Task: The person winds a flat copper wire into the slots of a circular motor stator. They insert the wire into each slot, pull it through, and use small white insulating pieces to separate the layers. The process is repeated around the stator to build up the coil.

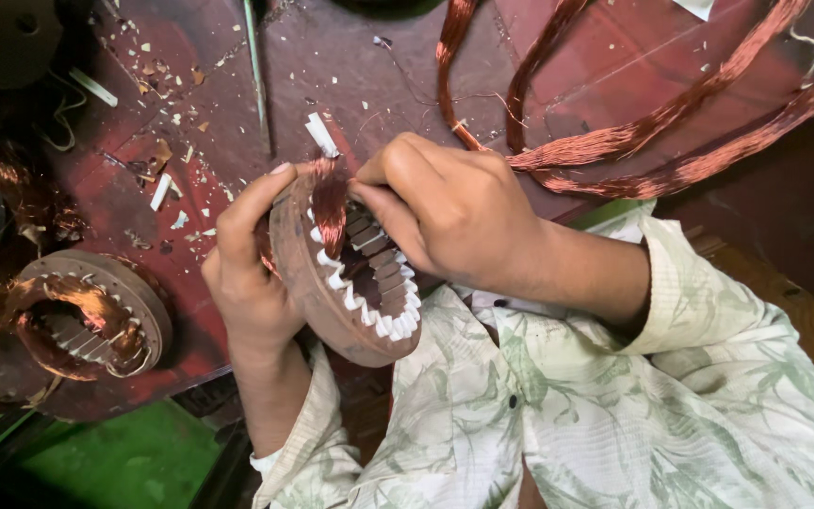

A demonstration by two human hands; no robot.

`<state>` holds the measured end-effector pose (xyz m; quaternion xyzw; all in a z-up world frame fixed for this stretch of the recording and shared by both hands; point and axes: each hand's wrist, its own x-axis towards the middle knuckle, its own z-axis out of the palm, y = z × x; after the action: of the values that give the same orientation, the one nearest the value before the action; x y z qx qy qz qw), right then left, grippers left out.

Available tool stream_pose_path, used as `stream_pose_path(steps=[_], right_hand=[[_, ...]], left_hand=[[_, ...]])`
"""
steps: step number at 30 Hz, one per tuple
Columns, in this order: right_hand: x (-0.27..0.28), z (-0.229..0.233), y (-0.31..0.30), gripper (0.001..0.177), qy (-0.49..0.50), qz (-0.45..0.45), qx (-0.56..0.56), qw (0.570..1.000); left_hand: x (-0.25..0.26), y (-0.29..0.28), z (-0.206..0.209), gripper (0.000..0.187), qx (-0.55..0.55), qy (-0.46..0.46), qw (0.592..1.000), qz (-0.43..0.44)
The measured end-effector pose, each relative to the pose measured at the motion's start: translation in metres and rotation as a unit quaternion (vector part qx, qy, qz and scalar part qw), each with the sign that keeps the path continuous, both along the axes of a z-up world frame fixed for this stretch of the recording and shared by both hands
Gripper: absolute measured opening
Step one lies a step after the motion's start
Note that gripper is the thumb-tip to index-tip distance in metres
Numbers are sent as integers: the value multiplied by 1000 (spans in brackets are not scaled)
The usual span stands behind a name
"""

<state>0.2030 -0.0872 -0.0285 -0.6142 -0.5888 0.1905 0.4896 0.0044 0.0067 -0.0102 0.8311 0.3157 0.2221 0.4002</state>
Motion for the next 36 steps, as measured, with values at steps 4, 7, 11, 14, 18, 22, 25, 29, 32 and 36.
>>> stream_pose_path(steps=[4,7,11,14,18,22,25,29,32,36], right_hand=[[0,-1,-2,13,-75,-5,12,997],[10,4,-9,32,-157,23,38,987],[10,2,-22,53,-186,49,22,981],[9,2,-24,55,-192,51,18,980],[8,2,-23,55,-189,57,17,980],[9,4,-24,49,-154,61,4,986],[6,5,-22,46,-129,64,9,990],[8,6,-22,45,-143,62,-13,988],[6,6,-21,44,-152,54,-31,986],[1,6,-24,45,-147,40,-29,988]], left_hand=[[-1,-1,-1,52,8,11,1000,7],[-1,-3,1,50,-16,-10,1000,8],[-4,-6,5,51,-25,4,1000,-7],[-2,-8,16,55,86,70,994,15],[0,-40,20,52,239,76,959,128],[-9,-60,15,34,176,89,979,53],[-15,-57,2,28,188,92,978,-17],[-17,-49,-1,20,218,87,972,-20],[-24,-44,-1,24,217,95,970,-50],[-34,-46,-5,22,221,113,967,-59]])
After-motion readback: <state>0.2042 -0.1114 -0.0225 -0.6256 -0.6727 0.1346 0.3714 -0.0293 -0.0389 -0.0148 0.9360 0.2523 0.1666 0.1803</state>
